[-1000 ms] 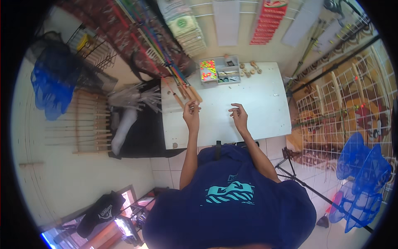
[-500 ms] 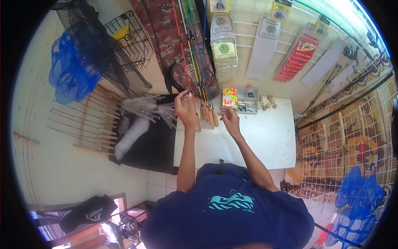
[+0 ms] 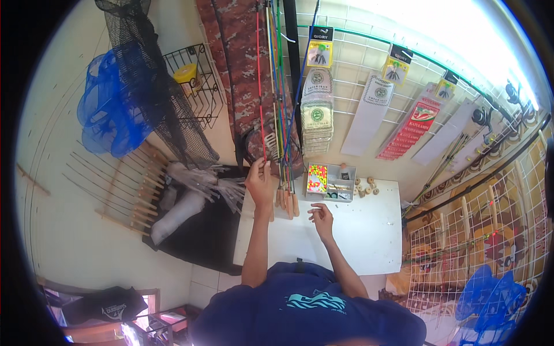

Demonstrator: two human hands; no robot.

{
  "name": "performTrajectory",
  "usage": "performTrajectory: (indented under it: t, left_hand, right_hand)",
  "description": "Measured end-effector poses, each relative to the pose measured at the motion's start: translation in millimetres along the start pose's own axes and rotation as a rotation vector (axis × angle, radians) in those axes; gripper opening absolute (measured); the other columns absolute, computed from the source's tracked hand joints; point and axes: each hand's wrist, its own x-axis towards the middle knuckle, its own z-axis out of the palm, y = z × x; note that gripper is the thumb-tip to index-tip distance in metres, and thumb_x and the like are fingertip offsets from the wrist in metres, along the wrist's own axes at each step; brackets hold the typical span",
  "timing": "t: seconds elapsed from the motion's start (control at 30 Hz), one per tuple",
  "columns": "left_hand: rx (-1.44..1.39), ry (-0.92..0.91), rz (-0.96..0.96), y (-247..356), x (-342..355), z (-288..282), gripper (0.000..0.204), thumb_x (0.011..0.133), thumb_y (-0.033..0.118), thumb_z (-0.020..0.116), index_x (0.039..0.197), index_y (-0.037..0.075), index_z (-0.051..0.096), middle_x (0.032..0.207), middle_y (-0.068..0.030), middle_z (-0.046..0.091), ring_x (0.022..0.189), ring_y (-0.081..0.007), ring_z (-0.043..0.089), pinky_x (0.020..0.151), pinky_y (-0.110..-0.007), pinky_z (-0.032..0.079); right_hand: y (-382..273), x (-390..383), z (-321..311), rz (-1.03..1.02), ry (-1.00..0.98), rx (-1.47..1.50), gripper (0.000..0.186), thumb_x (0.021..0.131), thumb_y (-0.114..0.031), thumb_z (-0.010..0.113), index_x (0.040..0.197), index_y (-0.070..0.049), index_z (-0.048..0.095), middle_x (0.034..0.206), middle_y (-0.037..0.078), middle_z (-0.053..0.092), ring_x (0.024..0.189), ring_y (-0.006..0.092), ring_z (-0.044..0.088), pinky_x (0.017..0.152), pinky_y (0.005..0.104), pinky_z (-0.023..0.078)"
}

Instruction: Repairing a fishing rod by attaching a guide and applying thread.

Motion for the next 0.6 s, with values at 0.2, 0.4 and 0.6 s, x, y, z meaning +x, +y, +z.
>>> performTrajectory:
  t: [0.2, 0.4, 0.6]
  left_hand:
    - [-0.045, 0.014, 0.002, 19, -14, -13, 0.016, 0.092, 0.005, 0.063, 0.105, -0.003, 0.062, 0.089, -0.0094, 0.068, 0.079, -0.0121, 0.067, 0.068, -0.026, 0.054]
    - [-0.014, 0.006, -0.007, 20, -18, -19, 0.016, 0.091, 0.007, 0.064, 0.105, -0.002, 0.063, 0.089, -0.0083, 0.067, 0.082, -0.0121, 0.066, 0.068, -0.026, 0.054]
    - [0.053, -0.058, -0.022, 8, -10, -18, 0.02, 0.092, 0.011, 0.063, 0.107, -0.001, 0.061, 0.088, -0.0126, 0.068, 0.079, -0.0167, 0.067, 0.068, -0.029, 0.054]
  right_hand:
    - [3, -11, -4, 0.079, 0.008, -0.019, 0.023, 0.091, -0.003, 0.048, 0.112, -0.004, 0.058, 0.087, 0.008, 0.069, 0.068, 0.0115, 0.064, 0.059, 0.0236, 0.049]
    - [2, 2, -3, 0.066, 0.006, -0.034, 0.02, 0.092, -0.003, 0.051, 0.111, -0.004, 0.058, 0.087, 0.008, 0.068, 0.068, 0.011, 0.063, 0.059, 0.0237, 0.049]
    - [-103, 67, 15, -0.36, 0.073, -0.112, 0.017, 0.093, -0.011, 0.06, 0.106, 0.0, 0.062, 0.086, 0.007, 0.07, 0.079, 0.0142, 0.067, 0.073, 0.0262, 0.051]
